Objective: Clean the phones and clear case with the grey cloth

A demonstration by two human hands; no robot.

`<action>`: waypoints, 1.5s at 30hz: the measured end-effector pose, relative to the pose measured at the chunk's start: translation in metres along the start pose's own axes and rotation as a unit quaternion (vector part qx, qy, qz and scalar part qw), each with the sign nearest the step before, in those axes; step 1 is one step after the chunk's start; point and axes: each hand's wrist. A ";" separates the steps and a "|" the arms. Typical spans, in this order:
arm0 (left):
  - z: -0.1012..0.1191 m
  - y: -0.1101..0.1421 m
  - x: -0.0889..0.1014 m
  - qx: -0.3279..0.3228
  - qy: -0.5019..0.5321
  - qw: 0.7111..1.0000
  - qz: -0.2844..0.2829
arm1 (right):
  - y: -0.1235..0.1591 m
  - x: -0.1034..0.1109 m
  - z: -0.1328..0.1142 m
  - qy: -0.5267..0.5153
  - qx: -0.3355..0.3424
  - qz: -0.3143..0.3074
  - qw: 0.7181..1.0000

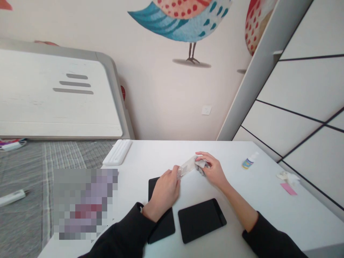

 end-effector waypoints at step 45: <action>0.002 -0.002 0.002 -0.069 -0.060 0.995 -0.049 | 0.016 -0.008 -0.043 0.116 0.210 -0.088 0.967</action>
Point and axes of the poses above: each hand's wrist, its own y-axis away from the middle knuckle, its own x-axis out of the back of the hand, z = x × y, and after that the axes turned 7 degrees about -z, right-handed
